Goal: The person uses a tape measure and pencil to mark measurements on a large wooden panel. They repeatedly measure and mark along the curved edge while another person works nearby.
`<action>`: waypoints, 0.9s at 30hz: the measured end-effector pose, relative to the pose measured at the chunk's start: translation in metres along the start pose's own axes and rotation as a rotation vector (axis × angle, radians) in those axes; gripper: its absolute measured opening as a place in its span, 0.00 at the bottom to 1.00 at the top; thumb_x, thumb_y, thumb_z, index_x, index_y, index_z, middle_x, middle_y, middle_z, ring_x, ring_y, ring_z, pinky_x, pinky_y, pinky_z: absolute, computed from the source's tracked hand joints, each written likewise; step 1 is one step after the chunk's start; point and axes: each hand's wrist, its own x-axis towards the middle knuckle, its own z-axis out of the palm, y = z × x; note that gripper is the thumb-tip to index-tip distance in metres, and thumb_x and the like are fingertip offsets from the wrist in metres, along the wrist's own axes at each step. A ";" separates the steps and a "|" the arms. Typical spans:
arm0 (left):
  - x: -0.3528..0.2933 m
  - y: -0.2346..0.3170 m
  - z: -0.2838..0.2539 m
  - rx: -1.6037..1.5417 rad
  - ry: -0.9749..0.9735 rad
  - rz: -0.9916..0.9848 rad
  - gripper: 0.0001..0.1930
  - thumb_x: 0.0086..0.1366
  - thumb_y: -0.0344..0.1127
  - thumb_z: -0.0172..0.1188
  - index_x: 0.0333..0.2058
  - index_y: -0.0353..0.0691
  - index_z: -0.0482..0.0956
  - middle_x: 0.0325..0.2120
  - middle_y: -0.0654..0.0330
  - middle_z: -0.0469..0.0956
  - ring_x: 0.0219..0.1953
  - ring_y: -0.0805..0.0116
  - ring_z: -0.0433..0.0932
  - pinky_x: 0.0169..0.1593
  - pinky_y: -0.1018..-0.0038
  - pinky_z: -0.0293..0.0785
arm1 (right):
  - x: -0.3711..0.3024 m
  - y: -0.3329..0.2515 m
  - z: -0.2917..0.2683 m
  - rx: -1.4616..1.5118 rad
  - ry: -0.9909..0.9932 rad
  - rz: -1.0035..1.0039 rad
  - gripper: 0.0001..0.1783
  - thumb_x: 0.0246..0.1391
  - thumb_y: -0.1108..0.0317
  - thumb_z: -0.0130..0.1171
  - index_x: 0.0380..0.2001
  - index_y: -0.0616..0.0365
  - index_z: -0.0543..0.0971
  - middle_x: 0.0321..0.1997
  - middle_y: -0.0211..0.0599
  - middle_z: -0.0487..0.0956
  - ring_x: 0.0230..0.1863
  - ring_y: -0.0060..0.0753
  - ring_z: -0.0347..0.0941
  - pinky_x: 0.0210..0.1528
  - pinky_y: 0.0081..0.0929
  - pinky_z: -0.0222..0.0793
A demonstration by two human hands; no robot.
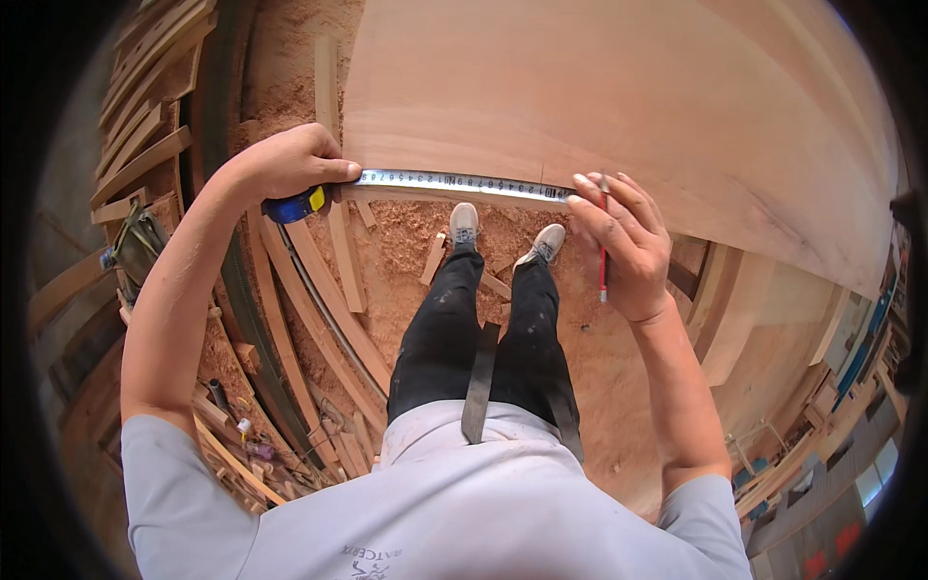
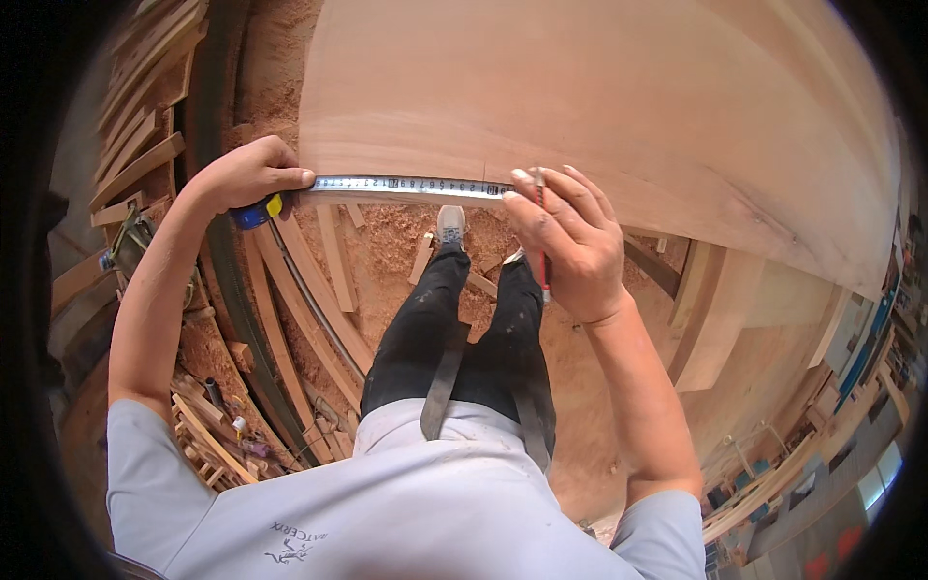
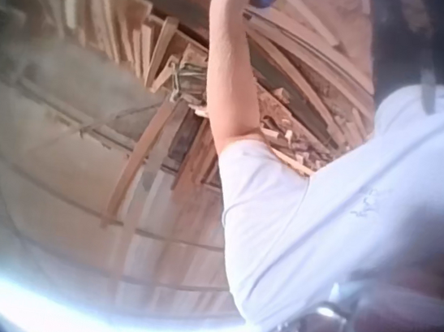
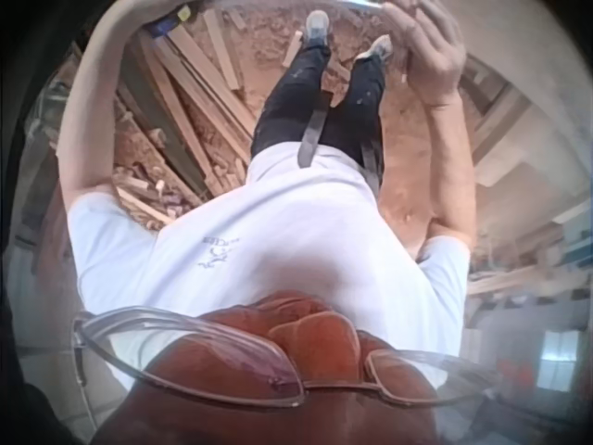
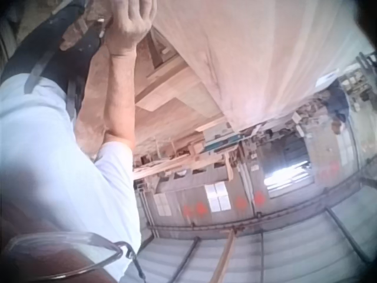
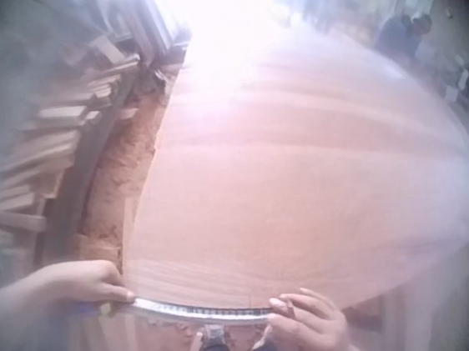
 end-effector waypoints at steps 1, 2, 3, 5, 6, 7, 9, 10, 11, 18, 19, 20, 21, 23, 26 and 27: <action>0.000 0.000 -0.001 0.015 -0.007 0.003 0.19 0.71 0.45 0.60 0.30 0.32 0.86 0.19 0.60 0.82 0.22 0.74 0.81 0.33 0.75 0.76 | 0.000 -0.001 -0.006 -0.006 0.014 0.013 0.16 0.46 0.76 0.69 0.41 0.54 0.84 0.51 0.37 0.85 0.55 0.42 0.79 0.61 0.41 0.72; -0.001 0.000 -0.002 0.032 -0.013 0.007 0.20 0.71 0.45 0.60 0.30 0.32 0.86 0.19 0.61 0.82 0.22 0.75 0.81 0.33 0.74 0.76 | -0.001 -0.001 -0.012 -0.014 0.030 0.028 0.16 0.47 0.78 0.70 0.42 0.56 0.84 0.51 0.39 0.85 0.56 0.43 0.78 0.61 0.41 0.72; -0.003 0.001 -0.002 0.010 -0.005 -0.005 0.20 0.71 0.45 0.60 0.30 0.32 0.87 0.19 0.61 0.82 0.22 0.75 0.81 0.33 0.74 0.76 | -0.001 0.001 -0.016 -0.036 0.029 0.037 0.15 0.47 0.75 0.70 0.41 0.55 0.84 0.50 0.38 0.85 0.55 0.43 0.78 0.61 0.42 0.72; -0.006 0.002 -0.001 -0.032 0.011 -0.026 0.20 0.71 0.46 0.60 0.30 0.32 0.87 0.20 0.60 0.83 0.22 0.75 0.81 0.34 0.74 0.76 | -0.006 0.007 -0.018 -0.083 0.029 0.060 0.14 0.46 0.71 0.71 0.39 0.53 0.85 0.50 0.36 0.85 0.53 0.43 0.79 0.59 0.43 0.73; -0.005 0.002 -0.001 -0.015 0.003 0.011 0.20 0.71 0.46 0.61 0.30 0.33 0.87 0.20 0.61 0.83 0.22 0.75 0.81 0.34 0.74 0.76 | -0.007 0.010 -0.018 -0.103 0.033 0.044 0.14 0.47 0.71 0.71 0.39 0.52 0.85 0.49 0.35 0.85 0.53 0.42 0.79 0.58 0.42 0.74; -0.005 0.003 -0.002 -0.003 0.008 0.007 0.20 0.70 0.46 0.61 0.30 0.33 0.87 0.20 0.60 0.83 0.22 0.75 0.81 0.34 0.73 0.76 | -0.008 0.012 -0.017 -0.117 0.025 0.034 0.13 0.47 0.71 0.70 0.39 0.52 0.85 0.49 0.35 0.85 0.52 0.42 0.78 0.57 0.42 0.74; -0.005 0.003 -0.001 0.020 0.013 -0.003 0.20 0.70 0.47 0.62 0.31 0.33 0.87 0.20 0.60 0.83 0.23 0.75 0.81 0.34 0.73 0.76 | -0.008 0.015 -0.013 -0.140 0.006 0.016 0.13 0.47 0.71 0.70 0.39 0.51 0.85 0.48 0.35 0.85 0.52 0.42 0.78 0.56 0.41 0.75; -0.005 0.002 -0.001 0.020 0.017 -0.004 0.20 0.70 0.47 0.62 0.32 0.33 0.87 0.20 0.60 0.83 0.23 0.74 0.81 0.34 0.73 0.76 | -0.007 0.016 -0.012 -0.152 0.007 0.006 0.13 0.46 0.71 0.70 0.39 0.50 0.85 0.48 0.35 0.85 0.52 0.41 0.78 0.56 0.41 0.75; -0.004 0.002 0.000 0.021 0.020 -0.009 0.20 0.69 0.48 0.62 0.32 0.32 0.87 0.20 0.60 0.83 0.23 0.74 0.81 0.34 0.73 0.76 | -0.005 0.015 -0.011 -0.160 0.008 -0.005 0.14 0.46 0.71 0.70 0.39 0.50 0.85 0.48 0.35 0.85 0.51 0.41 0.78 0.55 0.40 0.75; -0.009 0.011 -0.003 0.125 0.038 -0.058 0.21 0.68 0.50 0.63 0.35 0.33 0.88 0.22 0.60 0.83 0.24 0.73 0.79 0.34 0.69 0.76 | -0.007 0.018 -0.002 -0.184 0.064 -0.063 0.11 0.47 0.69 0.68 0.37 0.50 0.86 0.50 0.36 0.84 0.52 0.41 0.78 0.56 0.40 0.75; -0.009 0.011 -0.002 0.125 0.047 -0.061 0.21 0.68 0.50 0.63 0.35 0.34 0.88 0.22 0.60 0.83 0.24 0.73 0.79 0.35 0.68 0.76 | -0.008 0.018 -0.001 -0.197 0.062 -0.068 0.11 0.48 0.69 0.67 0.37 0.50 0.86 0.50 0.36 0.84 0.53 0.41 0.77 0.57 0.40 0.74; -0.009 0.010 -0.001 0.124 0.054 -0.063 0.21 0.68 0.50 0.63 0.35 0.35 0.88 0.22 0.60 0.83 0.24 0.73 0.79 0.35 0.68 0.75 | -0.008 0.019 -0.001 -0.210 0.059 -0.073 0.10 0.49 0.69 0.66 0.37 0.51 0.86 0.51 0.36 0.84 0.53 0.41 0.77 0.57 0.41 0.74; -0.009 0.011 0.000 0.123 0.061 -0.065 0.20 0.68 0.50 0.63 0.35 0.35 0.88 0.23 0.60 0.83 0.25 0.73 0.79 0.35 0.68 0.75 | -0.009 0.019 -0.001 -0.224 0.056 -0.077 0.10 0.49 0.68 0.66 0.37 0.51 0.86 0.51 0.36 0.84 0.54 0.41 0.77 0.58 0.41 0.74; -0.009 0.012 0.001 0.110 0.066 -0.093 0.20 0.68 0.50 0.63 0.35 0.36 0.89 0.23 0.60 0.84 0.25 0.73 0.80 0.35 0.69 0.75 | -0.010 0.019 -0.001 -0.225 0.050 -0.082 0.10 0.50 0.68 0.65 0.38 0.51 0.86 0.51 0.37 0.83 0.54 0.41 0.77 0.59 0.42 0.73; -0.008 0.011 0.002 0.086 0.074 -0.116 0.20 0.68 0.51 0.63 0.36 0.38 0.89 0.23 0.60 0.84 0.25 0.73 0.80 0.36 0.69 0.75 | -0.011 0.021 -0.001 -0.220 0.046 -0.087 0.11 0.50 0.68 0.65 0.38 0.51 0.86 0.52 0.37 0.83 0.55 0.42 0.77 0.59 0.42 0.73; -0.009 0.011 0.003 0.077 0.076 -0.120 0.20 0.67 0.51 0.63 0.36 0.39 0.89 0.24 0.60 0.84 0.25 0.73 0.80 0.36 0.69 0.75 | -0.011 0.021 -0.002 -0.217 0.045 -0.088 0.11 0.50 0.68 0.65 0.38 0.51 0.86 0.52 0.37 0.83 0.55 0.42 0.77 0.59 0.42 0.73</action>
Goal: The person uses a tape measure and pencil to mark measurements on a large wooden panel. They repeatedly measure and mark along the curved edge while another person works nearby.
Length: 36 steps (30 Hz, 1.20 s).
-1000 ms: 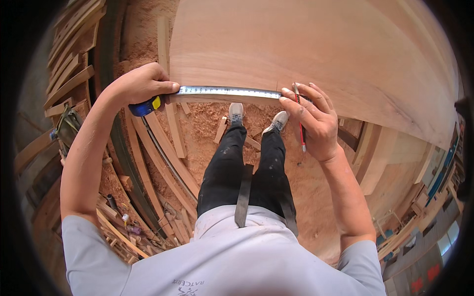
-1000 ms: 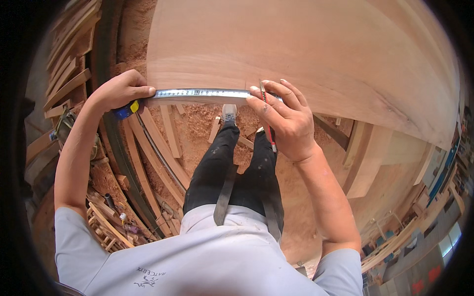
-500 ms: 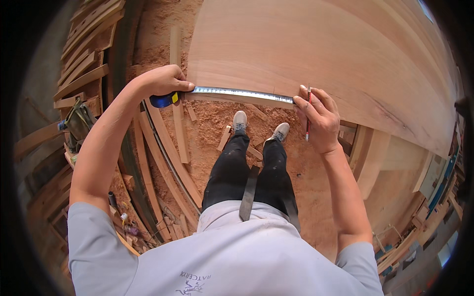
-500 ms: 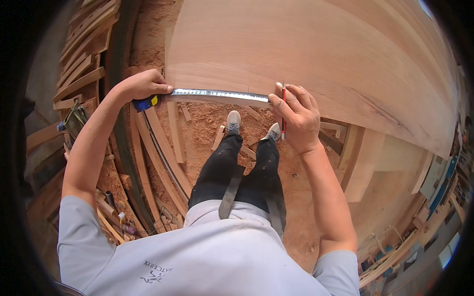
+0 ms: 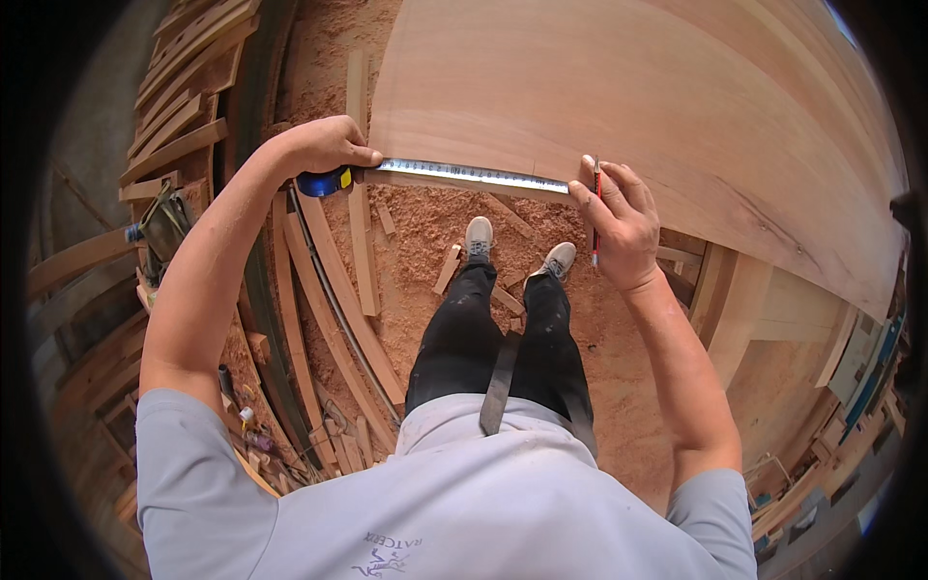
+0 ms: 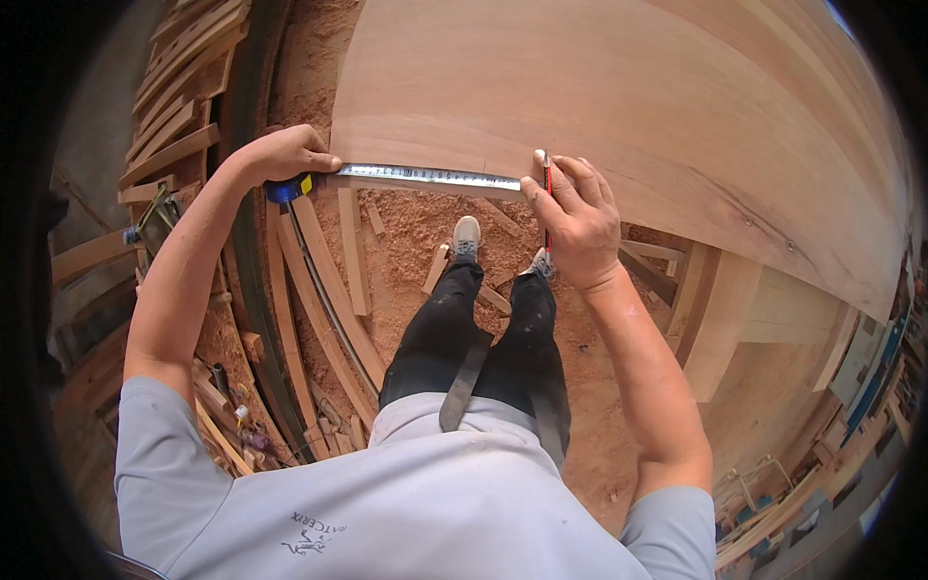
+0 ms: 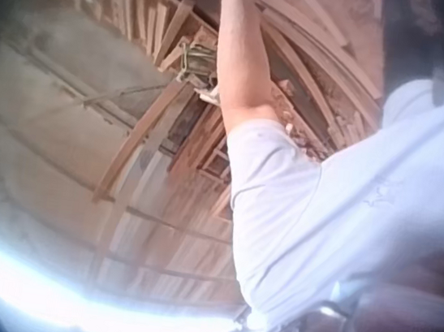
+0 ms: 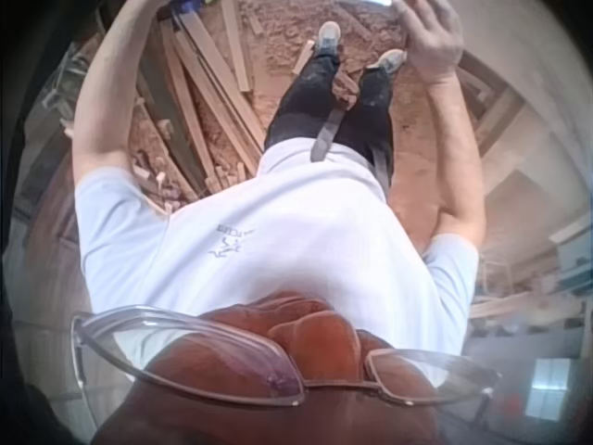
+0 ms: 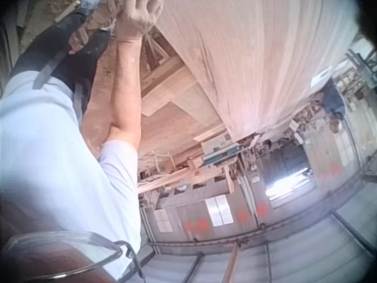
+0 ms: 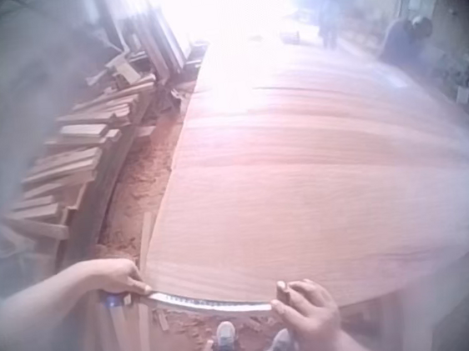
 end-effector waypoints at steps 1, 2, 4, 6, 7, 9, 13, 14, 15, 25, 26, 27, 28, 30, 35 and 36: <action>-0.001 0.000 0.000 0.000 0.002 -0.002 0.20 0.67 0.51 0.63 0.36 0.38 0.89 0.24 0.60 0.84 0.25 0.73 0.80 0.37 0.69 0.75 | -0.001 0.000 0.000 0.002 0.001 0.001 0.11 0.50 0.68 0.65 0.38 0.51 0.86 0.52 0.37 0.83 0.54 0.42 0.77 0.59 0.42 0.73; 0.000 0.001 0.001 -0.001 0.003 -0.003 0.20 0.68 0.51 0.63 0.36 0.38 0.89 0.24 0.60 0.84 0.25 0.73 0.80 0.37 0.69 0.75 | -0.001 0.000 0.000 0.003 0.001 0.002 0.11 0.50 0.68 0.65 0.38 0.51 0.86 0.52 0.37 0.83 0.54 0.42 0.77 0.59 0.42 0.73; -0.002 0.002 0.000 0.002 0.007 0.001 0.20 0.68 0.51 0.62 0.37 0.37 0.89 0.24 0.59 0.85 0.25 0.72 0.81 0.37 0.70 0.77 | 0.000 0.001 0.001 0.004 0.007 0.001 0.11 0.50 0.68 0.65 0.38 0.51 0.86 0.51 0.37 0.83 0.54 0.42 0.77 0.59 0.42 0.73; -0.003 0.004 0.000 0.004 0.007 0.010 0.21 0.70 0.51 0.60 0.37 0.35 0.88 0.25 0.58 0.85 0.26 0.72 0.84 0.37 0.71 0.80 | 0.000 0.001 0.001 0.004 0.010 -0.001 0.11 0.49 0.68 0.65 0.38 0.50 0.86 0.51 0.37 0.84 0.53 0.42 0.77 0.58 0.42 0.74; -0.003 0.003 0.000 0.004 0.012 0.015 0.21 0.70 0.51 0.60 0.37 0.35 0.88 0.25 0.58 0.85 0.26 0.72 0.84 0.37 0.71 0.80 | 0.000 0.002 0.002 0.003 0.009 -0.002 0.11 0.49 0.68 0.65 0.38 0.50 0.86 0.51 0.37 0.84 0.53 0.43 0.77 0.58 0.42 0.74; -0.001 0.001 0.002 0.002 0.017 0.027 0.22 0.70 0.51 0.60 0.38 0.34 0.88 0.25 0.58 0.85 0.25 0.72 0.84 0.37 0.72 0.80 | -0.001 0.002 0.001 0.002 0.001 -0.003 0.12 0.48 0.68 0.66 0.38 0.50 0.86 0.51 0.37 0.84 0.53 0.43 0.78 0.57 0.42 0.74; -0.001 0.001 0.003 -0.051 0.019 0.018 0.20 0.71 0.48 0.60 0.33 0.35 0.87 0.21 0.60 0.83 0.22 0.74 0.81 0.35 0.72 0.76 | -0.001 0.003 0.004 0.010 0.007 0.007 0.13 0.47 0.68 0.67 0.39 0.50 0.86 0.50 0.37 0.84 0.53 0.43 0.78 0.57 0.41 0.75; -0.002 0.002 0.004 -0.059 0.015 0.020 0.20 0.71 0.48 0.60 0.33 0.35 0.87 0.21 0.60 0.83 0.22 0.74 0.81 0.35 0.72 0.76 | -0.001 0.003 0.004 0.014 0.003 0.013 0.13 0.47 0.69 0.67 0.39 0.50 0.86 0.50 0.37 0.84 0.53 0.43 0.78 0.57 0.41 0.75; -0.002 0.003 0.004 -0.068 0.012 0.021 0.20 0.71 0.48 0.60 0.33 0.35 0.87 0.20 0.60 0.82 0.22 0.74 0.81 0.34 0.73 0.75 | -0.001 0.003 0.004 0.018 -0.002 0.019 0.13 0.47 0.69 0.67 0.39 0.50 0.86 0.50 0.37 0.84 0.52 0.43 0.78 0.57 0.41 0.75; 0.008 -0.010 0.011 -0.121 0.013 0.056 0.19 0.71 0.45 0.60 0.34 0.33 0.87 0.21 0.60 0.83 0.23 0.74 0.80 0.32 0.75 0.76 | 0.020 -0.008 -0.013 0.370 -0.009 0.243 0.15 0.56 0.80 0.61 0.47 0.58 0.82 0.49 0.43 0.85 0.53 0.43 0.78 0.54 0.33 0.76; 0.007 -0.010 0.010 -0.107 0.024 0.049 0.18 0.71 0.45 0.60 0.34 0.33 0.87 0.21 0.60 0.83 0.22 0.74 0.80 0.32 0.75 0.76 | 0.024 -0.011 -0.015 0.437 0.011 0.293 0.15 0.58 0.80 0.60 0.48 0.58 0.81 0.49 0.44 0.85 0.53 0.42 0.78 0.53 0.31 0.76; 0.006 -0.010 0.010 -0.092 0.034 0.043 0.18 0.71 0.44 0.60 0.33 0.33 0.87 0.21 0.60 0.83 0.22 0.74 0.80 0.32 0.74 0.76 | 0.025 -0.015 -0.021 0.483 -0.046 0.400 0.13 0.66 0.75 0.56 0.51 0.61 0.79 0.49 0.47 0.84 0.49 0.35 0.80 0.50 0.28 0.77; 0.006 -0.010 0.011 -0.078 0.045 0.036 0.18 0.71 0.44 0.60 0.33 0.33 0.87 0.21 0.60 0.83 0.22 0.74 0.80 0.32 0.74 0.76 | 0.027 -0.019 -0.022 0.613 -0.009 0.467 0.13 0.67 0.73 0.55 0.52 0.62 0.79 0.48 0.46 0.84 0.46 0.32 0.80 0.49 0.27 0.77; 0.007 -0.009 0.010 -0.052 0.050 0.059 0.18 0.71 0.44 0.61 0.33 0.33 0.87 0.21 0.60 0.82 0.22 0.74 0.80 0.31 0.74 0.76 | 0.032 -0.028 -0.022 0.863 0.076 0.600 0.14 0.70 0.68 0.54 0.53 0.63 0.79 0.45 0.45 0.85 0.42 0.27 0.80 0.47 0.26 0.76; 0.008 -0.010 0.010 -0.053 0.044 0.069 0.17 0.70 0.43 0.61 0.33 0.33 0.88 0.21 0.59 0.82 0.22 0.74 0.79 0.31 0.73 0.75 | 0.031 -0.024 -0.036 0.858 0.023 0.631 0.17 0.70 0.60 0.55 0.45 0.65 0.83 0.33 0.30 0.78 0.31 0.17 0.70 0.36 0.15 0.65; 0.006 -0.008 0.010 -0.061 0.046 0.063 0.17 0.70 0.44 0.61 0.34 0.33 0.88 0.21 0.59 0.82 0.22 0.74 0.79 0.31 0.73 0.75 | 0.035 -0.021 -0.040 0.835 0.007 0.630 0.17 0.70 0.61 0.56 0.44 0.65 0.83 0.33 0.30 0.78 0.31 0.17 0.69 0.36 0.15 0.64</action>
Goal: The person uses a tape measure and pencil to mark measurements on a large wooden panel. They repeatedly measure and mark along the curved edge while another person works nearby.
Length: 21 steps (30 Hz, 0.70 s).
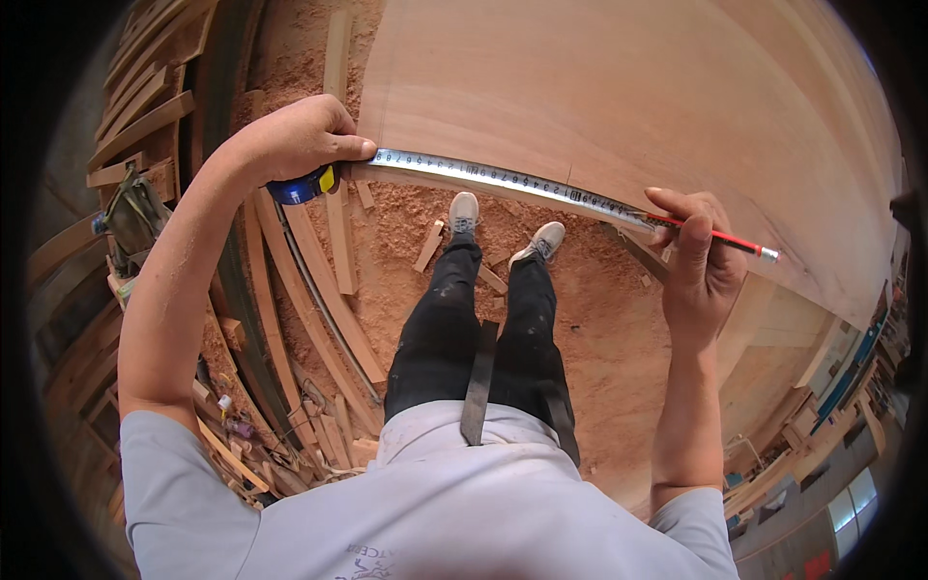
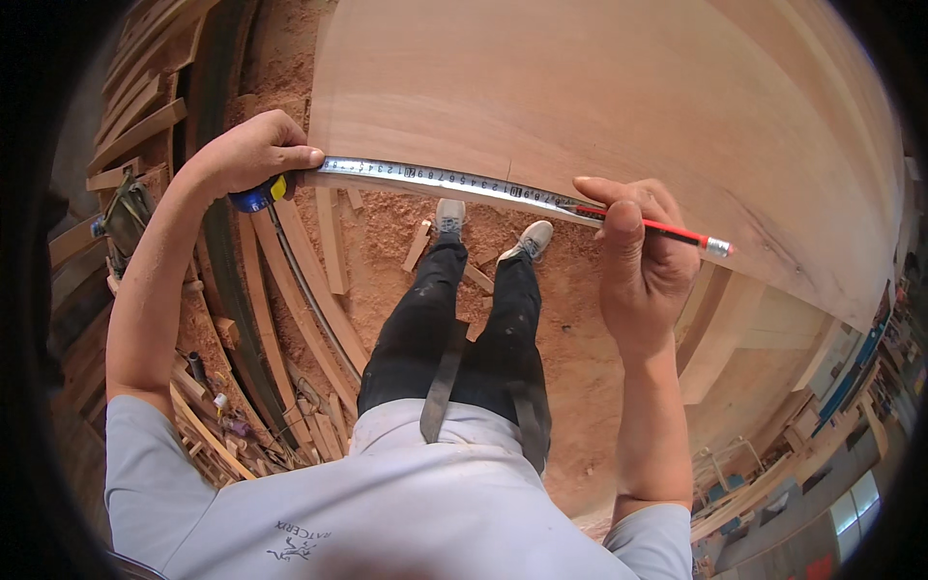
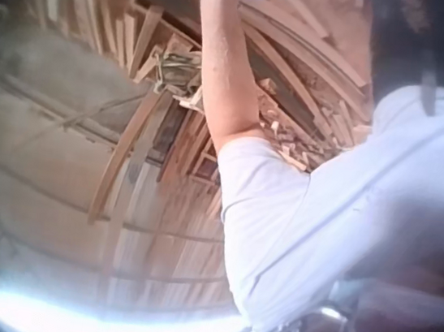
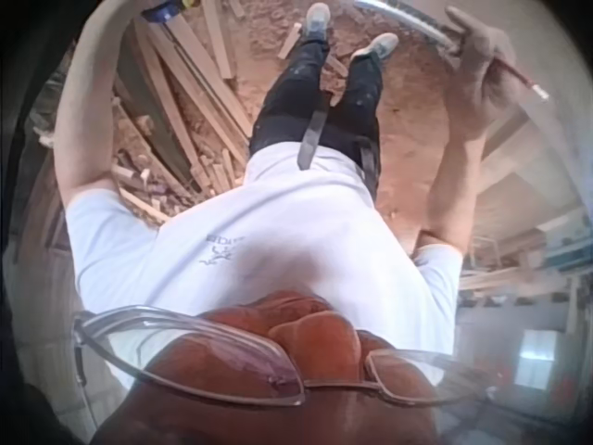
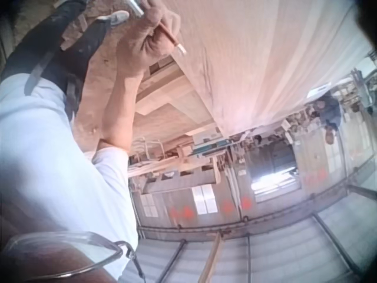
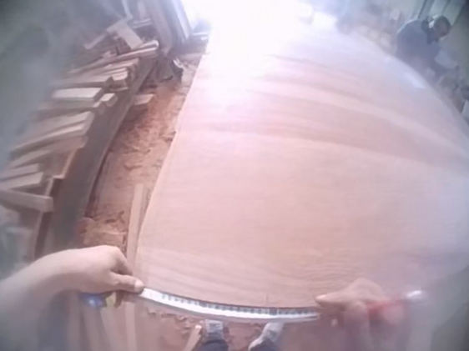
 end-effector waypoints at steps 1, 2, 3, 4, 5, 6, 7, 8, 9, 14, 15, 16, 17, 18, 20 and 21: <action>-0.001 0.001 0.000 -0.008 0.002 -0.006 0.17 0.70 0.44 0.61 0.34 0.33 0.88 0.21 0.59 0.82 0.22 0.74 0.79 0.31 0.72 0.75 | 0.004 -0.003 -0.002 -0.026 -0.007 0.003 0.16 0.70 0.61 0.56 0.44 0.64 0.84 0.33 0.30 0.78 0.31 0.17 0.69 0.37 0.15 0.64; -0.001 0.001 0.000 -0.004 0.004 -0.002 0.17 0.70 0.44 0.62 0.34 0.33 0.88 0.21 0.59 0.82 0.22 0.74 0.79 0.31 0.72 0.75 | 0.006 -0.005 -0.005 -0.054 -0.010 0.006 0.16 0.69 0.61 0.56 0.44 0.64 0.84 0.33 0.30 0.78 0.31 0.17 0.68 0.37 0.15 0.64; 0.000 0.000 0.000 0.000 0.006 0.001 0.18 0.70 0.44 0.62 0.34 0.33 0.88 0.20 0.59 0.82 0.22 0.73 0.79 0.31 0.72 0.75 | 0.004 -0.005 -0.008 0.036 -0.001 0.131 0.15 0.68 0.63 0.58 0.48 0.65 0.82 0.29 0.29 0.78 0.30 0.17 0.70 0.36 0.16 0.65; 0.000 0.000 0.000 0.004 0.008 0.004 0.18 0.70 0.44 0.62 0.34 0.33 0.88 0.20 0.59 0.82 0.22 0.73 0.79 0.31 0.72 0.75 | 0.003 -0.011 -0.009 0.057 0.005 0.214 0.16 0.68 0.63 0.59 0.49 0.65 0.81 0.28 0.29 0.78 0.29 0.17 0.71 0.34 0.16 0.65; 0.001 -0.001 0.000 0.001 0.008 0.007 0.18 0.70 0.44 0.62 0.34 0.33 0.88 0.20 0.59 0.82 0.23 0.73 0.79 0.31 0.72 0.75 | 0.002 -0.020 -0.011 0.079 0.009 0.295 0.16 0.67 0.64 0.60 0.50 0.66 0.80 0.27 0.29 0.78 0.28 0.17 0.72 0.32 0.16 0.66; 0.001 -0.002 0.001 -0.002 0.008 0.009 0.18 0.70 0.44 0.62 0.34 0.33 0.88 0.20 0.59 0.81 0.23 0.73 0.79 0.31 0.72 0.75 | 0.001 -0.027 -0.012 0.102 0.013 0.376 0.17 0.67 0.65 0.60 0.52 0.66 0.79 0.26 0.29 0.78 0.27 0.17 0.73 0.30 0.15 0.66; 0.002 -0.003 0.001 -0.005 0.008 0.012 0.18 0.70 0.44 0.62 0.34 0.33 0.88 0.20 0.59 0.81 0.23 0.72 0.79 0.31 0.72 0.75 | 0.000 -0.031 -0.014 0.066 0.010 0.384 0.17 0.66 0.65 0.61 0.53 0.66 0.78 0.26 0.29 0.79 0.26 0.17 0.73 0.28 0.15 0.66; 0.002 -0.003 0.001 -0.006 0.008 0.006 0.18 0.70 0.44 0.62 0.34 0.33 0.88 0.20 0.59 0.81 0.23 0.72 0.78 0.31 0.72 0.75 | -0.001 -0.034 -0.015 0.031 0.009 0.393 0.18 0.66 0.66 0.61 0.53 0.66 0.78 0.25 0.30 0.79 0.25 0.17 0.74 0.26 0.15 0.66; 0.002 -0.003 0.001 -0.007 0.009 0.000 0.18 0.70 0.44 0.62 0.34 0.32 0.88 0.20 0.59 0.81 0.22 0.72 0.78 0.31 0.72 0.75 | -0.001 -0.034 -0.015 0.043 0.012 0.415 0.18 0.66 0.66 0.61 0.53 0.66 0.78 0.26 0.31 0.80 0.24 0.17 0.75 0.24 0.15 0.67; 0.001 -0.001 -0.002 0.026 0.005 0.021 0.18 0.70 0.43 0.61 0.33 0.32 0.87 0.20 0.59 0.81 0.22 0.73 0.79 0.31 0.73 0.76 | 0.003 -0.021 -0.005 0.350 0.099 0.400 0.13 0.67 0.65 0.59 0.45 0.65 0.79 0.30 0.37 0.82 0.25 0.20 0.78 0.24 0.16 0.73; 0.001 -0.001 -0.002 0.014 0.003 0.022 0.18 0.70 0.43 0.61 0.33 0.32 0.87 0.20 0.59 0.82 0.22 0.73 0.80 0.31 0.74 0.76 | 0.004 -0.016 0.000 0.437 0.134 0.348 0.13 0.68 0.64 0.58 0.43 0.65 0.79 0.30 0.38 0.82 0.25 0.21 0.78 0.26 0.17 0.75; 0.001 0.000 -0.002 0.002 0.002 0.023 0.18 0.70 0.43 0.61 0.33 0.31 0.87 0.20 0.59 0.82 0.22 0.73 0.80 0.31 0.74 0.76 | 0.007 -0.015 0.005 0.476 0.131 0.314 0.14 0.69 0.63 0.57 0.41 0.65 0.79 0.31 0.39 0.82 0.27 0.22 0.79 0.27 0.17 0.77; 0.001 0.000 -0.001 0.002 -0.001 0.022 0.18 0.71 0.43 0.61 0.33 0.31 0.87 0.20 0.59 0.82 0.22 0.73 0.80 0.31 0.74 0.76 | 0.010 -0.012 0.012 0.518 0.125 0.281 0.15 0.70 0.61 0.56 0.40 0.65 0.79 0.32 0.40 0.82 0.28 0.23 0.80 0.29 0.18 0.78; 0.001 0.000 -0.002 0.002 -0.004 0.020 0.17 0.71 0.42 0.61 0.33 0.31 0.87 0.21 0.59 0.82 0.22 0.73 0.80 0.31 0.75 0.77 | 0.012 -0.010 0.016 0.559 0.119 0.248 0.16 0.70 0.60 0.54 0.38 0.65 0.79 0.33 0.41 0.82 0.29 0.24 0.81 0.30 0.19 0.79; -0.001 0.000 -0.002 -0.007 -0.005 0.011 0.17 0.71 0.42 0.61 0.34 0.31 0.87 0.21 0.59 0.82 0.22 0.73 0.81 0.31 0.75 0.77 | 0.013 -0.002 0.010 0.562 0.008 0.189 0.19 0.71 0.57 0.52 0.39 0.67 0.79 0.33 0.39 0.82 0.33 0.26 0.82 0.36 0.22 0.81; -0.002 0.001 -0.001 -0.017 -0.004 0.003 0.17 0.71 0.42 0.61 0.34 0.31 0.87 0.21 0.59 0.83 0.23 0.73 0.81 0.31 0.75 0.77 | 0.014 0.003 0.007 0.595 -0.039 0.172 0.19 0.71 0.58 0.52 0.39 0.67 0.79 0.33 0.39 0.81 0.33 0.27 0.82 0.37 0.23 0.81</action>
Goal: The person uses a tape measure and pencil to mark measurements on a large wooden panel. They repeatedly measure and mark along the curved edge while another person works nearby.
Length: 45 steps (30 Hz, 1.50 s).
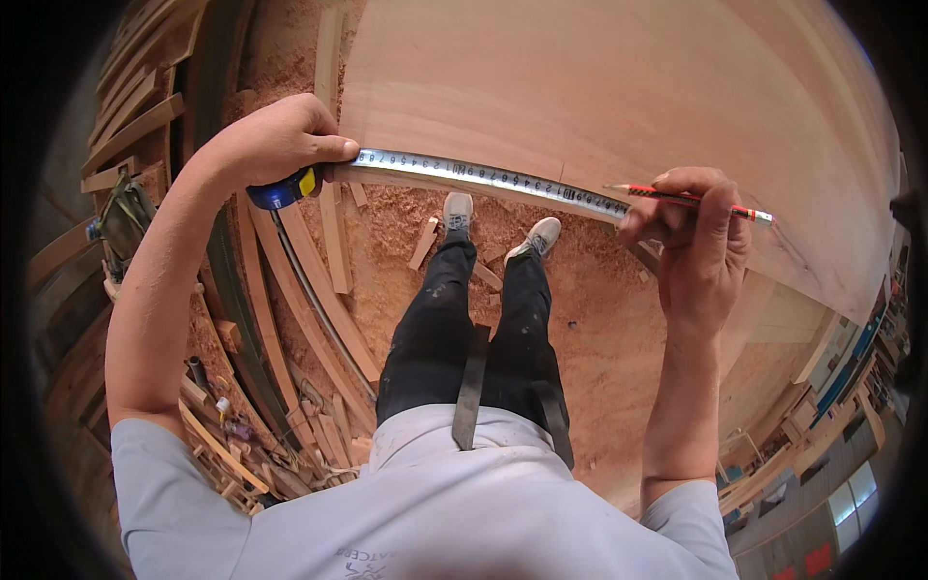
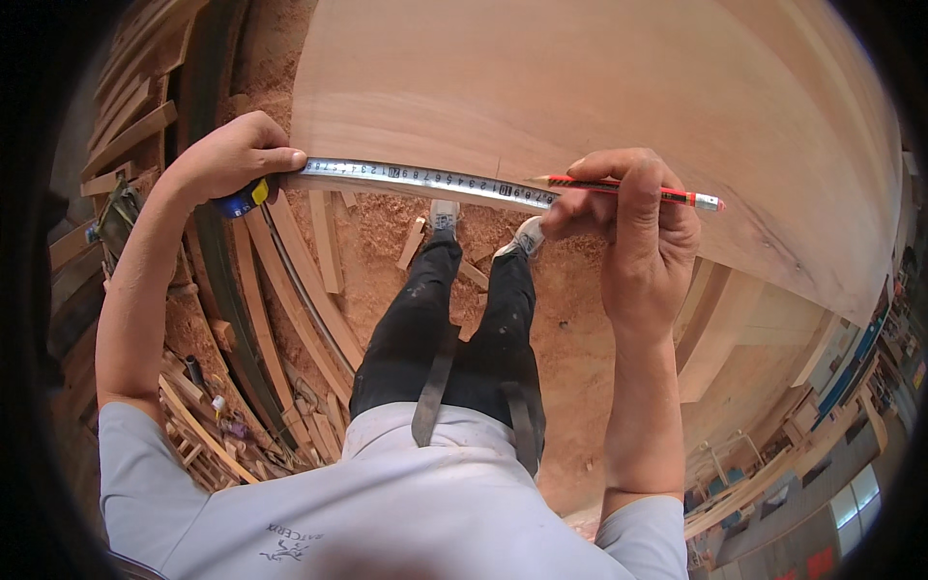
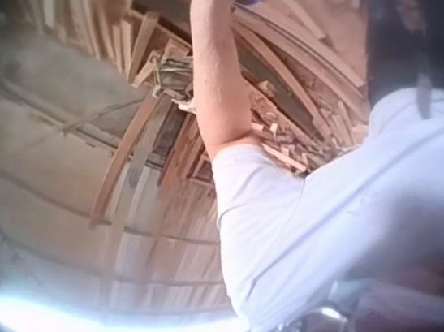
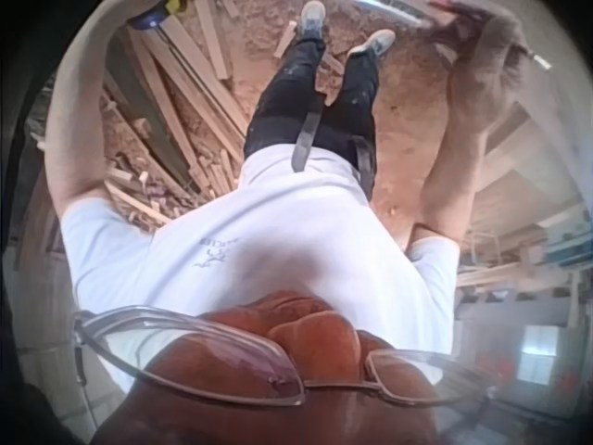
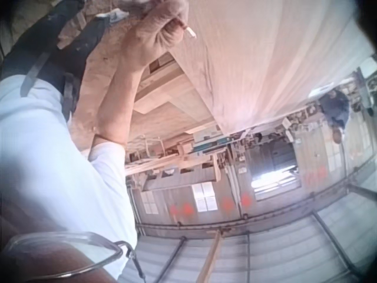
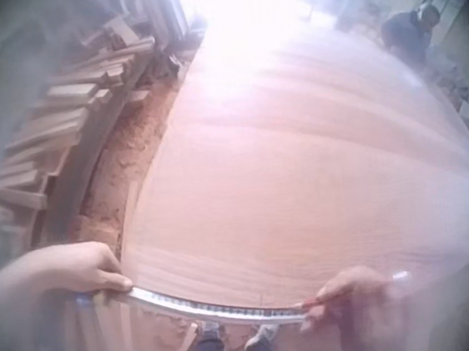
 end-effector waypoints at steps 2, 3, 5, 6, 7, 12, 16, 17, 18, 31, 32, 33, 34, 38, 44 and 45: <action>0.001 -0.002 0.001 0.001 0.011 0.004 0.17 0.71 0.42 0.61 0.34 0.31 0.87 0.22 0.59 0.83 0.23 0.73 0.81 0.31 0.75 0.77 | 0.001 0.004 0.004 -0.064 0.006 0.030 0.18 0.72 0.61 0.51 0.39 0.67 0.79 0.34 0.38 0.81 0.34 0.25 0.81 0.38 0.23 0.79; 0.003 -0.005 0.002 0.016 0.017 0.020 0.17 0.71 0.43 0.61 0.34 0.31 0.87 0.22 0.59 0.83 0.23 0.73 0.81 0.31 0.75 0.77 | 0.000 0.002 0.020 -0.158 0.072 0.063 0.17 0.72 0.62 0.51 0.40 0.67 0.79 0.33 0.37 0.81 0.33 0.24 0.80 0.38 0.22 0.78; 0.005 -0.006 0.004 0.008 0.026 0.038 0.18 0.70 0.43 0.61 0.34 0.32 0.87 0.22 0.59 0.83 0.23 0.73 0.81 0.31 0.75 0.77 | 0.000 0.009 0.021 -0.301 0.074 0.050 0.15 0.72 0.64 0.51 0.41 0.67 0.79 0.33 0.35 0.81 0.33 0.22 0.78 0.37 0.21 0.76; 0.003 -0.005 0.004 -0.012 0.031 0.037 0.18 0.70 0.44 0.61 0.33 0.32 0.87 0.22 0.59 0.83 0.23 0.73 0.81 0.31 0.76 0.77 | 0.000 0.020 0.010 -0.346 0.011 0.003 0.14 0.71 0.66 0.52 0.41 0.67 0.79 0.34 0.35 0.81 0.33 0.22 0.78 0.37 0.20 0.76; 0.002 -0.004 0.004 -0.032 0.036 0.036 0.18 0.70 0.44 0.62 0.33 0.32 0.87 0.22 0.59 0.83 0.23 0.73 0.81 0.31 0.76 0.77 | 0.000 0.029 0.002 -0.391 -0.053 -0.045 0.13 0.71 0.67 0.52 0.42 0.67 0.79 0.34 0.35 0.81 0.33 0.21 0.77 0.37 0.19 0.75; 0.004 -0.007 0.005 -0.016 0.027 0.043 0.20 0.69 0.46 0.62 0.33 0.32 0.87 0.20 0.59 0.82 0.22 0.73 0.81 0.30 0.76 0.77 | 0.001 0.039 -0.004 -0.371 0.033 0.021 0.11 0.68 0.70 0.54 0.46 0.68 0.79 0.38 0.37 0.82 0.37 0.21 0.79 0.41 0.19 0.76; 0.004 -0.008 0.003 -0.026 0.008 0.064 0.21 0.69 0.47 0.61 0.32 0.32 0.86 0.19 0.59 0.81 0.22 0.74 0.81 0.28 0.76 0.77 | 0.005 0.032 0.004 -0.423 0.035 0.005 0.11 0.66 0.74 0.53 0.44 0.70 0.80 0.39 0.38 0.83 0.37 0.22 0.80 0.41 0.19 0.77; 0.004 -0.009 0.004 -0.036 0.016 0.073 0.21 0.69 0.47 0.61 0.32 0.32 0.86 0.19 0.59 0.81 0.21 0.74 0.81 0.28 0.77 0.77 | 0.005 0.032 0.003 -0.423 0.014 0.001 0.11 0.65 0.75 0.52 0.44 0.70 0.81 0.39 0.38 0.83 0.37 0.22 0.80 0.41 0.19 0.77; 0.004 -0.011 0.005 -0.047 0.023 0.082 0.21 0.70 0.47 0.61 0.32 0.32 0.86 0.19 0.59 0.81 0.21 0.74 0.81 0.28 0.77 0.77 | 0.005 0.031 0.002 -0.438 0.004 0.016 0.11 0.64 0.76 0.52 0.42 0.70 0.81 0.38 0.38 0.83 0.37 0.22 0.80 0.40 0.19 0.77; 0.004 -0.014 0.006 -0.073 0.020 0.074 0.21 0.68 0.49 0.62 0.32 0.32 0.86 0.18 0.59 0.81 0.21 0.73 0.81 0.28 0.77 0.79 | 0.006 0.035 -0.003 -0.509 -0.047 -0.006 0.09 0.60 0.77 0.54 0.34 0.69 0.82 0.30 0.35 0.81 0.30 0.19 0.76 0.32 0.17 0.70; 0.005 -0.015 0.006 -0.065 0.015 0.077 0.22 0.68 0.50 0.62 0.32 0.32 0.86 0.18 0.59 0.81 0.21 0.73 0.82 0.28 0.76 0.79 | 0.006 0.036 -0.003 -0.517 -0.049 -0.015 0.09 0.60 0.77 0.54 0.34 0.69 0.82 0.29 0.35 0.81 0.30 0.19 0.76 0.32 0.17 0.70; 0.006 -0.016 0.006 -0.057 0.011 0.081 0.22 0.68 0.50 0.62 0.32 0.32 0.86 0.19 0.59 0.81 0.21 0.73 0.82 0.28 0.76 0.79 | 0.006 0.036 -0.003 -0.525 -0.046 -0.019 0.09 0.59 0.77 0.54 0.34 0.69 0.83 0.29 0.34 0.81 0.30 0.19 0.75 0.32 0.17 0.70; 0.006 -0.017 0.006 -0.048 0.007 0.084 0.22 0.68 0.50 0.62 0.32 0.32 0.86 0.19 0.59 0.81 0.21 0.73 0.82 0.28 0.76 0.79 | 0.005 0.036 -0.002 -0.532 -0.043 -0.024 0.09 0.59 0.76 0.54 0.34 0.69 0.83 0.29 0.34 0.81 0.30 0.19 0.75 0.32 0.18 0.70; 0.009 -0.019 0.004 -0.066 -0.004 0.094 0.24 0.66 0.53 0.62 0.33 0.32 0.86 0.20 0.58 0.82 0.22 0.73 0.83 0.29 0.76 0.81 | 0.007 0.038 -0.003 -0.546 -0.041 -0.027 0.08 0.59 0.76 0.55 0.33 0.68 0.83 0.28 0.34 0.80 0.29 0.19 0.74 0.31 0.18 0.69; 0.010 -0.024 0.006 -0.097 0.000 0.107 0.25 0.64 0.56 0.63 0.33 0.33 0.86 0.21 0.58 0.82 0.22 0.72 0.83 0.30 0.76 0.82 | 0.006 0.038 -0.004 -0.565 -0.056 -0.042 0.08 0.59 0.76 0.55 0.33 0.68 0.83 0.28 0.34 0.80 0.29 0.19 0.74 0.32 0.19 0.69; 0.010 -0.024 0.006 -0.096 -0.001 0.105 0.25 0.64 0.56 0.63 0.33 0.33 0.86 0.21 0.58 0.82 0.22 0.72 0.83 0.30 0.76 0.82 | 0.007 0.039 -0.004 -0.565 -0.057 -0.049 0.08 0.59 0.76 0.55 0.33 0.68 0.83 0.29 0.34 0.80 0.30 0.19 0.74 0.32 0.19 0.69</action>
